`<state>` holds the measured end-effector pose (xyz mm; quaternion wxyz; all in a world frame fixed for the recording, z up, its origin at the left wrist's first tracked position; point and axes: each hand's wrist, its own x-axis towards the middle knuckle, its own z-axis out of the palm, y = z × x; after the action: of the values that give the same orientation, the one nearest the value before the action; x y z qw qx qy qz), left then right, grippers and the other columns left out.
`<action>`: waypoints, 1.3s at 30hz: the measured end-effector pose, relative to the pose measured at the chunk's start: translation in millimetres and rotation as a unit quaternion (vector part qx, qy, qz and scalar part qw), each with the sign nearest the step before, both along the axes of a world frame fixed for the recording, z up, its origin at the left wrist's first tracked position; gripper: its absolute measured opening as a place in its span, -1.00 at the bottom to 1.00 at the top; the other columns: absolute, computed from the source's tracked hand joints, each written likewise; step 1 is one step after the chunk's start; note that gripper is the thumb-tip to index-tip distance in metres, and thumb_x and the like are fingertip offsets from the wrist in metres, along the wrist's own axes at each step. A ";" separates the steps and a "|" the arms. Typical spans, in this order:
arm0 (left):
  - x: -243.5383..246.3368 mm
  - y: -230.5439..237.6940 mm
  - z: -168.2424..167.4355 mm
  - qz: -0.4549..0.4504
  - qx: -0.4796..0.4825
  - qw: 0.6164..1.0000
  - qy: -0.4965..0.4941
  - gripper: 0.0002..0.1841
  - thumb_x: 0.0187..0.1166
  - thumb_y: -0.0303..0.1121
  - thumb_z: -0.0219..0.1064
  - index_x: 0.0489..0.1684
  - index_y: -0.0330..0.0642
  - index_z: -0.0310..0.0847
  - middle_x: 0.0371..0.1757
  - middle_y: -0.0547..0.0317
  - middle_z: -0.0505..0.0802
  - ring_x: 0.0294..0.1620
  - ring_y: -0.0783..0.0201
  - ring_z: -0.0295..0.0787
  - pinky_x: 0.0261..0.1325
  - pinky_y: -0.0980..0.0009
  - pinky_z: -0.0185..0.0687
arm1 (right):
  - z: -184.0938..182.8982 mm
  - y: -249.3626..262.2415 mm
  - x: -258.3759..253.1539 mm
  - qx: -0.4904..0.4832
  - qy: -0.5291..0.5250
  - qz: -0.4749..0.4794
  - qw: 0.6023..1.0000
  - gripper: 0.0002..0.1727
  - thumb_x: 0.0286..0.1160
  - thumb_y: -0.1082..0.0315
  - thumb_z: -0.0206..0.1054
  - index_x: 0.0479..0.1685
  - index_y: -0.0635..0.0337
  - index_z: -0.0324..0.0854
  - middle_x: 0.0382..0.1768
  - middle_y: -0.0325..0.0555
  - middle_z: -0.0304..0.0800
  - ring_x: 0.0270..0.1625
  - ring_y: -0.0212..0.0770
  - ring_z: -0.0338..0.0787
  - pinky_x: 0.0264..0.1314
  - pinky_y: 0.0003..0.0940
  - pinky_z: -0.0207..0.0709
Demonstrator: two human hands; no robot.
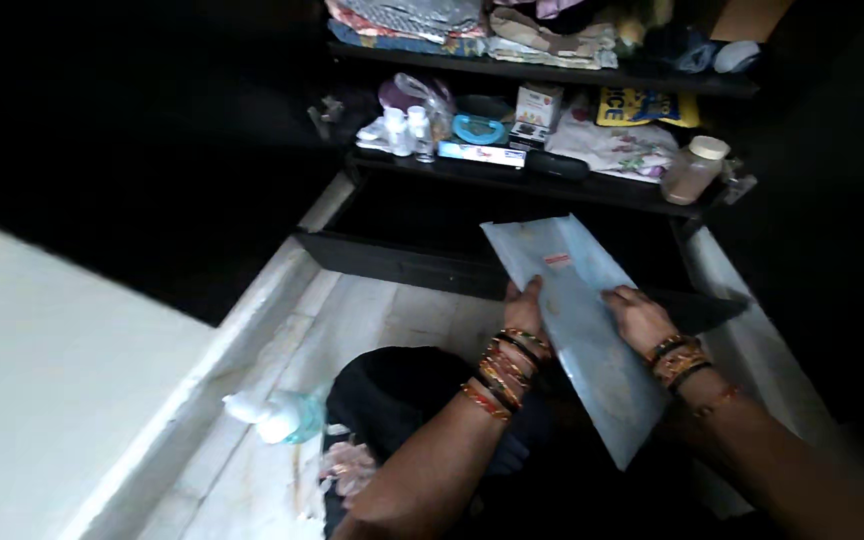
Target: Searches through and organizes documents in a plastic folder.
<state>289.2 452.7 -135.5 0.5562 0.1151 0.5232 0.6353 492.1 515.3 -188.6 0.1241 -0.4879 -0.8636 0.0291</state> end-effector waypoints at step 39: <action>-18.1 7.3 -42.2 0.012 0.005 0.997 0.074 -0.55 0.87 -0.23 0.06 0.56 -0.36 0.35 0.32 -0.28 0.69 0.21 0.03 0.72 0.26 0.05 0.66 | 24.8 8.6 49.8 -0.225 0.241 -0.215 0.919 -0.57 0.70 0.22 0.33 0.47 0.17 0.64 0.42 0.20 0.68 0.47 0.13 0.67 0.61 0.09 0.44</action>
<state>271.0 459.9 -177.7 0.5074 0.1585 0.5615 0.6342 541.9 523.9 -163.8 0.2186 -0.6549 -0.6524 0.3125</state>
